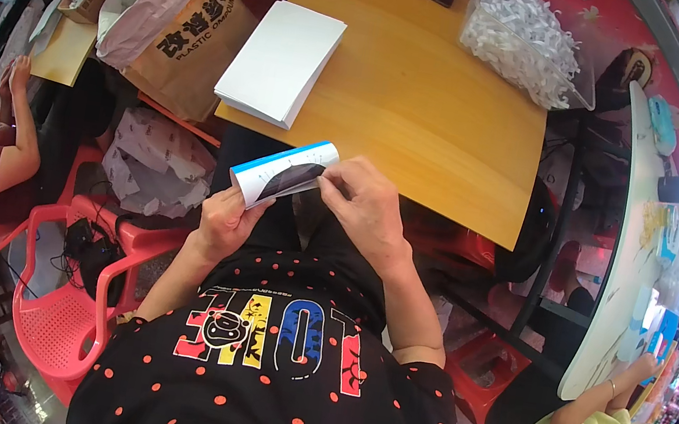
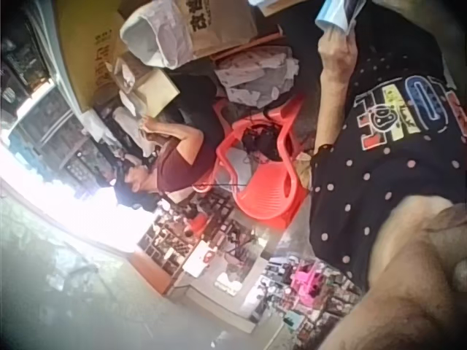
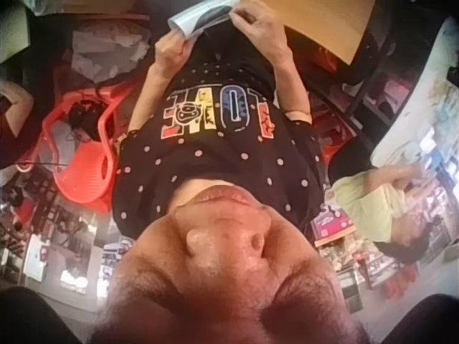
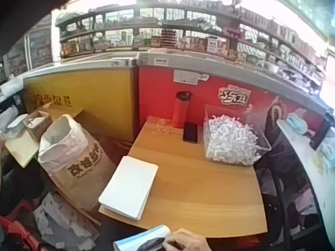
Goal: Folding small instruction sheets and inserting them into product sleeves or packaging.
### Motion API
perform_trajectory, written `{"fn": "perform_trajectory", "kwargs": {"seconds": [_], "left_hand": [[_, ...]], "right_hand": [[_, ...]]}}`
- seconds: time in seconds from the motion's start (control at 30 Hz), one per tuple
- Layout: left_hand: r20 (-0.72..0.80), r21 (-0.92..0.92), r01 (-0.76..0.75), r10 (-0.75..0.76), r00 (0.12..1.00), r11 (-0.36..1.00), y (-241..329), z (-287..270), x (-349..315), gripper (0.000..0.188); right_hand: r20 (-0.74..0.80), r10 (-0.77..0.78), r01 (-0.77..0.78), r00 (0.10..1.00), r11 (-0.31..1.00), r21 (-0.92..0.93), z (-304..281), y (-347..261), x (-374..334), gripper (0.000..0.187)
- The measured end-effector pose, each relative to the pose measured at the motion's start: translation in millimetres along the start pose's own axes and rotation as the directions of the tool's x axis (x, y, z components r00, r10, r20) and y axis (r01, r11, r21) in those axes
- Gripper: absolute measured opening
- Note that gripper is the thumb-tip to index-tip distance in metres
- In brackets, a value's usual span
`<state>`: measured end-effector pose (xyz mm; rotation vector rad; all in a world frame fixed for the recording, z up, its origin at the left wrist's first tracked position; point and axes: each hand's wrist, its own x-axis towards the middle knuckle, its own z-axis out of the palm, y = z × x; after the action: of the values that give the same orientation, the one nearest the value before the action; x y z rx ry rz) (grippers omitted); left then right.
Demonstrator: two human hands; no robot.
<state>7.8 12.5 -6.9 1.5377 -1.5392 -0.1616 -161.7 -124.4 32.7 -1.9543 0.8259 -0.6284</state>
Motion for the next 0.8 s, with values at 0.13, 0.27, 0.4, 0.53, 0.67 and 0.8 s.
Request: {"fn": "perform_trajectory", "kwargs": {"seconds": [0.13,0.27,0.4,0.53,0.67,0.8], "left_hand": [[-0.006,0.009,0.006,-0.006,1.000,1.000,-2.0,0.6,-1.2,0.021],[-0.034,0.014,-0.054,0.055,0.998,0.998,-3.4,2.0,2.0,0.023],[0.004,0.005,-0.006,0.006,1.000,1.000,-0.1,0.5,0.7,0.022],[-0.009,-0.001,-0.011,0.011,1.000,1.000,-1.2,1.6,0.4,0.022],[-0.002,-0.004,0.013,-0.013,1.000,1.000,-5.5,3.7,-0.8,0.022],[0.039,-0.010,-0.008,0.009,0.999,1.000,-9.5,10.6,-5.3,0.024]], "right_hand": [[-0.104,0.028,-0.021,0.994,0.997,0.070,-1.4,9.3,-4.2,0.009],[-0.069,0.151,-0.147,0.986,0.987,0.059,-8.0,9.1,-1.6,0.013],[0.042,0.152,-0.154,0.988,0.987,0.050,-6.0,15.6,-0.9,0.016],[-0.019,0.103,-0.101,0.994,0.992,0.081,2.5,7.4,-2.1,0.010],[-0.010,-0.234,0.234,0.972,0.972,0.016,6.2,-14.5,-9.1,0.009],[0.021,-0.629,0.628,0.777,0.778,0.027,0.1,-38.0,-10.1,0.018]]}}
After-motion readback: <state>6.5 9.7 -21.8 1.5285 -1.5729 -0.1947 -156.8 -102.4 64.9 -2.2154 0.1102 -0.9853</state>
